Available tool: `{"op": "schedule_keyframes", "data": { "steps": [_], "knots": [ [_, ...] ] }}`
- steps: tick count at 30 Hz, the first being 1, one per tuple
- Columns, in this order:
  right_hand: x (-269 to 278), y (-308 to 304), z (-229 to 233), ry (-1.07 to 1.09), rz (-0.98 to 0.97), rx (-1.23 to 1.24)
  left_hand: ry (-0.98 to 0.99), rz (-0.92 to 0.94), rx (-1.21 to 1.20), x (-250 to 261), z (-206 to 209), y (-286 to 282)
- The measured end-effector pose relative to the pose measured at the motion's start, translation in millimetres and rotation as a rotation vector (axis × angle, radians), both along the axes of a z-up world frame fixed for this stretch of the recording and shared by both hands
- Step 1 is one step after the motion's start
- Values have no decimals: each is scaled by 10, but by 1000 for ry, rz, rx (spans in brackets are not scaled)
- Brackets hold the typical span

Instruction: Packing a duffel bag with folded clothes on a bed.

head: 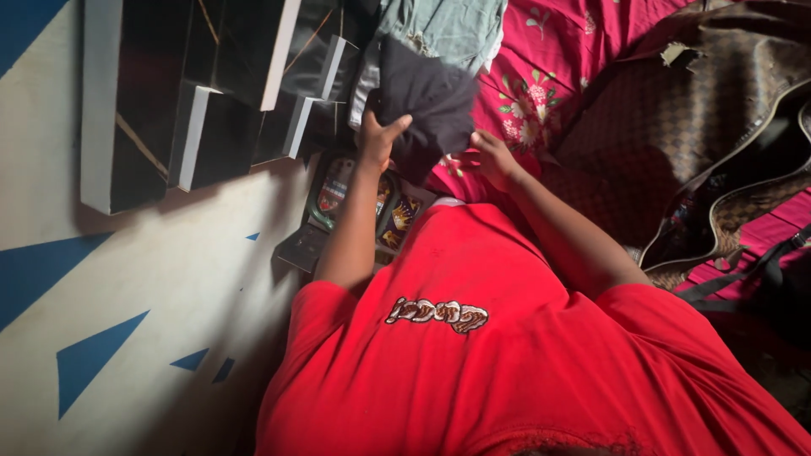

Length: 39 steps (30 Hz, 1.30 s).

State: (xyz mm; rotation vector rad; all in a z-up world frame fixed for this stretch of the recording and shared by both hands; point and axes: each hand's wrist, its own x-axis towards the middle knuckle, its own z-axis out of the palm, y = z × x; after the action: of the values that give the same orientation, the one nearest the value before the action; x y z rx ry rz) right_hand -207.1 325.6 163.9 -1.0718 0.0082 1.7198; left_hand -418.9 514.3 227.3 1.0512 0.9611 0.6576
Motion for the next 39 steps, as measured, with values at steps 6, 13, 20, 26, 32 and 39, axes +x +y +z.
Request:
{"op": "schedule_keyframes", "data": {
  "steps": [6,13,20,26,32,39],
  "knots": [
    [305,-365,503,304,-159,318,-282,-256,-171,352,555,-499],
    [734,-1331,1315,188,-429,469,-122,-633,136,1199,391,-1078],
    [1076,-2748,1106,-96,-584,393,-181,-684,-305,2107,399,-2207],
    [1434,-3521,1302,0,-864,193,-218,-803,-66,2818,469,-3133],
    [1906,-4198,883,-227,-860,128,21,-866,324,3329,102,-3806],
    [2551,-4450,-763,-722,-767,-294,421,-711,1177,3504,166,-4119]
  ]
}}
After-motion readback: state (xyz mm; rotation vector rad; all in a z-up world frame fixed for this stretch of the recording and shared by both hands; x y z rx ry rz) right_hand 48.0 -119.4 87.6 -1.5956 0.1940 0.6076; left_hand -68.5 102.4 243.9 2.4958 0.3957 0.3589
